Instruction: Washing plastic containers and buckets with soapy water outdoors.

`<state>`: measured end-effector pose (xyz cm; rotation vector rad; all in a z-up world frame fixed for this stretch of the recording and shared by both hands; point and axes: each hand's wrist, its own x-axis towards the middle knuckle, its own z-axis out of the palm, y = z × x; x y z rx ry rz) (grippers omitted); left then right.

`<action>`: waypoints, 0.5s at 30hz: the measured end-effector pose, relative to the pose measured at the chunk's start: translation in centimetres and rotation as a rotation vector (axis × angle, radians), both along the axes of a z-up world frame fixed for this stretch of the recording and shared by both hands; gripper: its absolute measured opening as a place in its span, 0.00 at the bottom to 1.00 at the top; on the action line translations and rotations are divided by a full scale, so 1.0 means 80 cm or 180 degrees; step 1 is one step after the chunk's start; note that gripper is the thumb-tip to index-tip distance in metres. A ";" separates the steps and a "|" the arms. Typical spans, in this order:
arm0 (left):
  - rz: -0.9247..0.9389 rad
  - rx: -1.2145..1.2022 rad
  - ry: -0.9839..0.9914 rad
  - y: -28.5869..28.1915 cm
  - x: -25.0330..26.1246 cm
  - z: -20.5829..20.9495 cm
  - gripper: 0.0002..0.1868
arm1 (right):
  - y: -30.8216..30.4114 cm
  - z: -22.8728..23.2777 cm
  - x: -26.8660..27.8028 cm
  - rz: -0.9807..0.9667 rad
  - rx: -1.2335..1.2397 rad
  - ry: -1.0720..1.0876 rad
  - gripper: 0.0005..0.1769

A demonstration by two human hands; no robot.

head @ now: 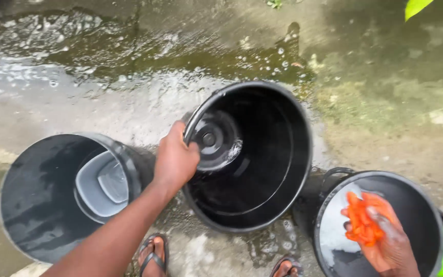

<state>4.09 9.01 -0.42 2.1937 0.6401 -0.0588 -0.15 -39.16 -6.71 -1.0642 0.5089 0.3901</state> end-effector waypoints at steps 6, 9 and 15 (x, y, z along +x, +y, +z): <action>-0.0317 0.0591 -0.0095 -0.008 -0.006 0.006 0.13 | 0.167 0.006 0.048 0.0966 -0.1129 0.0530 0.16; -0.0421 0.0745 0.0144 -0.019 0.005 0.013 0.11 | 0.240 -0.083 0.056 0.2157 -0.2307 0.0081 0.19; 0.0015 0.0594 0.0054 -0.049 0.024 0.007 0.10 | 0.304 -0.380 -0.064 0.2488 -0.1618 -0.1434 0.24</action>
